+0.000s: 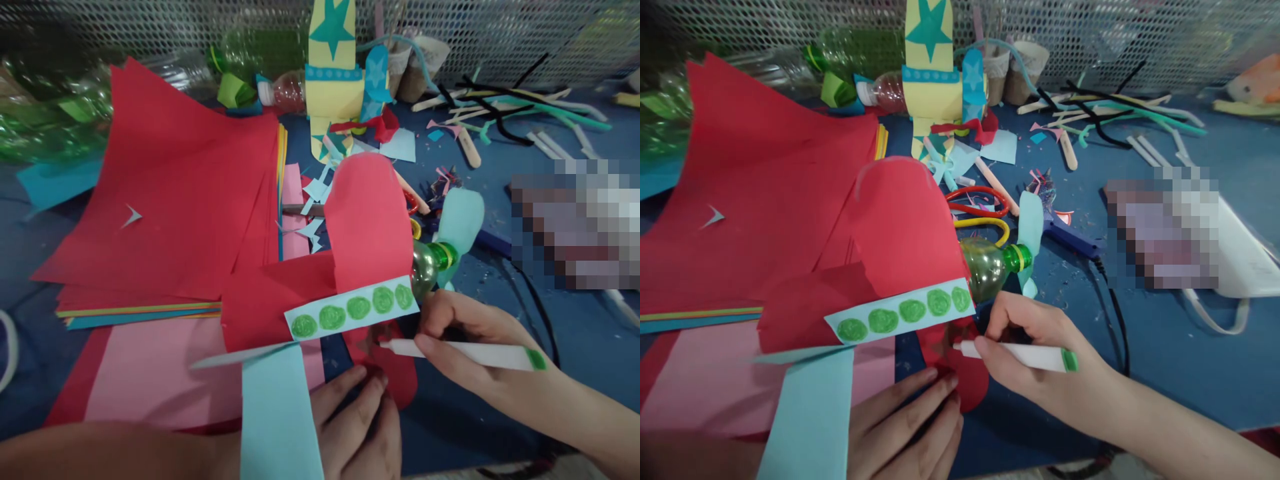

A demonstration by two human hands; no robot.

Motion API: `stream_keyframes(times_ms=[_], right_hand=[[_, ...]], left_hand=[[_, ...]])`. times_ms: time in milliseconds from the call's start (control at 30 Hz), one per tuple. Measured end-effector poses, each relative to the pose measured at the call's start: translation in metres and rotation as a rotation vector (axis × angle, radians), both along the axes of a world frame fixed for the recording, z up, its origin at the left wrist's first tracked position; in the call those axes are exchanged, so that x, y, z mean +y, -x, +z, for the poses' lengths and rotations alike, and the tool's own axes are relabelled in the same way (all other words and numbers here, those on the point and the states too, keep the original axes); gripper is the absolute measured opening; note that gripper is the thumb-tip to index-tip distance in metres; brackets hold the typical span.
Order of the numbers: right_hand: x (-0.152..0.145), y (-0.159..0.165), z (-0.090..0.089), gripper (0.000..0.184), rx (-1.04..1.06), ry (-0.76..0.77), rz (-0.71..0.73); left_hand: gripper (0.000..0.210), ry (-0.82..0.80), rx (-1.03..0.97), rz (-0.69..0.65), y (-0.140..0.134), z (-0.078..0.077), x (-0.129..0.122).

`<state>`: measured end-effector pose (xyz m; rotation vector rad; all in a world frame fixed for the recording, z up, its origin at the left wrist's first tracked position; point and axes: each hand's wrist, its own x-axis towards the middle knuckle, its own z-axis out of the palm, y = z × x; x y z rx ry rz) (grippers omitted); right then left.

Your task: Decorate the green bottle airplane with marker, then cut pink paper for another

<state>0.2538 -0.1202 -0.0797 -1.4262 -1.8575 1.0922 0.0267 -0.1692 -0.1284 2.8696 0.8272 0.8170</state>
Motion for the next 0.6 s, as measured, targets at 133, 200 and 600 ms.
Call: stream_keyframes(times_ms=[133,200,600], right_hand=[[0.0007,0.0001,0.0000,0.022,-0.001,0.022,0.004],[0.0006,0.0003,0.0000,0.022,0.005,0.029,-0.002],[-0.0001,0.0028,0.0019,0.022,0.010,0.064,-0.020]], left_hand=[[0.024,-0.062,0.014,-0.048,-0.0013,0.0035,0.0041],[0.023,-0.045,0.012,-0.036,-0.0007,0.0030,0.0040],[0.022,-0.001,0.025,-0.015,0.0010,0.0037,0.0020]])
